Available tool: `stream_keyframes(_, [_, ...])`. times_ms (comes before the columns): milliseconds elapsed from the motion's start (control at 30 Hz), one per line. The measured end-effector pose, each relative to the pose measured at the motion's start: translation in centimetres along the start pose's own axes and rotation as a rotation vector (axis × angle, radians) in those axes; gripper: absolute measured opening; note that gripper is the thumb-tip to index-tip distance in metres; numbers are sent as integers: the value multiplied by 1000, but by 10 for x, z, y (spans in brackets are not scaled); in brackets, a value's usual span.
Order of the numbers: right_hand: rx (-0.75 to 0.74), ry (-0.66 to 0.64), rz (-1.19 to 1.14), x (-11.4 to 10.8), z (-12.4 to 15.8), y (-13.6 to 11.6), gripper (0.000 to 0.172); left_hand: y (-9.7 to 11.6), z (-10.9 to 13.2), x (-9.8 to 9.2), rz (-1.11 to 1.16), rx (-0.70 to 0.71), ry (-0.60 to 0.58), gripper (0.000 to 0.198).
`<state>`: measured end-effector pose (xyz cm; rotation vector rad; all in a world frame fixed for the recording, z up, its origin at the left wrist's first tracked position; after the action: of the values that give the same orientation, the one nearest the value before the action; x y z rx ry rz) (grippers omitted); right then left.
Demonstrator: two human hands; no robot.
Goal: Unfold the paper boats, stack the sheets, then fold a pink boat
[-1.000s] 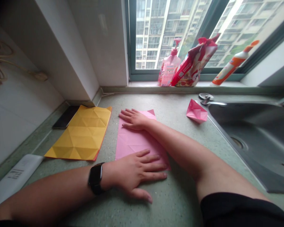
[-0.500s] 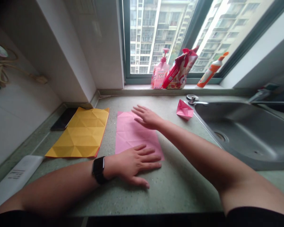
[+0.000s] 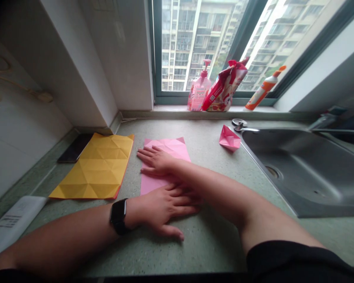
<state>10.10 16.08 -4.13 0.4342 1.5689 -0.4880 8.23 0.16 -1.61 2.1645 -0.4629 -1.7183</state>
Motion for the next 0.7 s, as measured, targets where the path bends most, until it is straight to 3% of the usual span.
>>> stream_keyframes(233, [121,-17,23,5,-42,45,88,0,-3,-1,-5,-52,-29,79])
stream_keyframes(333, [300,-21,93,-3,-54,69,86,-3,-4,2,-9,-87,-42,80])
stream_keyframes(433, [450,81,172,-23,-55,74,85,-4,-3,5,-23,-77,-50,82])
stream_keyframes(533, [348,156,118,-31,-34,50,81,-5,0,7,-28,-57,-39,85])
stream_keyframes(700, [105,25,17,-6,48,6,71,-6,2,7,-4,-49,-28,82])
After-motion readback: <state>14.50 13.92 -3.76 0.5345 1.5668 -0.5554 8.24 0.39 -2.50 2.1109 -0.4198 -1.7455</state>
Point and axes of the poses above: each hand's wrist, its own z-axis away from the middle knuckle, its own x-axis out of the palm, y = z × x, the point moved 6 cm from there along -z, towards the middle knuckle, and after that the axes turned 11 degrees about z, right-handed, at the moved point
